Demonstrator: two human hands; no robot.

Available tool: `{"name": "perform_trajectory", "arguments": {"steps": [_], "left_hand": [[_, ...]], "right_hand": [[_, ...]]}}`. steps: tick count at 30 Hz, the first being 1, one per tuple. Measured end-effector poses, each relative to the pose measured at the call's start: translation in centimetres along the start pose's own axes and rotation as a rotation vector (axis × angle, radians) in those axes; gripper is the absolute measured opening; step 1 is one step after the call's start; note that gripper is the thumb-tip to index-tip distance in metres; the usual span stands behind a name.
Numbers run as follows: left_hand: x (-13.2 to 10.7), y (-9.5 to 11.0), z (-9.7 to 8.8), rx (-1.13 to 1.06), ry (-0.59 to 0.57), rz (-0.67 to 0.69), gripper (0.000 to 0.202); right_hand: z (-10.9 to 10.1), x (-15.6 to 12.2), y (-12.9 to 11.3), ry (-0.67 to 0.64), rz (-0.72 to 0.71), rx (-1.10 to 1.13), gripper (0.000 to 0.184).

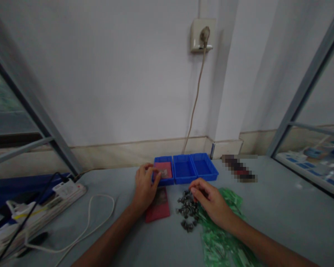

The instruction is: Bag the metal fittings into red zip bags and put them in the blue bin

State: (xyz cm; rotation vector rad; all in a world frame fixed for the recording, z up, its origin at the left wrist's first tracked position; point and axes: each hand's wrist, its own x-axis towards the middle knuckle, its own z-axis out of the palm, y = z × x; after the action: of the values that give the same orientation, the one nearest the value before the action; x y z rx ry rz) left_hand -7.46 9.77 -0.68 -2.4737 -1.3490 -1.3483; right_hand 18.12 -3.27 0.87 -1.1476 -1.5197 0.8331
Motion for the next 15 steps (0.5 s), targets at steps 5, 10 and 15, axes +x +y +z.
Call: {"name": "perform_trajectory", "arguments": {"steps": [5, 10, 15], "left_hand": [[-0.1, 0.9, -0.7, 0.058, -0.088, 0.121, 0.024], [-0.1, 1.7, -1.2, 0.110, -0.105, 0.187, 0.028], [-0.3, 2.4, -1.8, 0.128, -0.092, 0.298, 0.029]], "right_hand": [[0.0, 0.0, 0.1, -0.005, -0.009, -0.032, 0.030], [0.0, 0.0, 0.3, -0.019, -0.008, -0.030, 0.031], [0.0, 0.0, 0.6, -0.022, -0.022, -0.032, 0.029]]}}
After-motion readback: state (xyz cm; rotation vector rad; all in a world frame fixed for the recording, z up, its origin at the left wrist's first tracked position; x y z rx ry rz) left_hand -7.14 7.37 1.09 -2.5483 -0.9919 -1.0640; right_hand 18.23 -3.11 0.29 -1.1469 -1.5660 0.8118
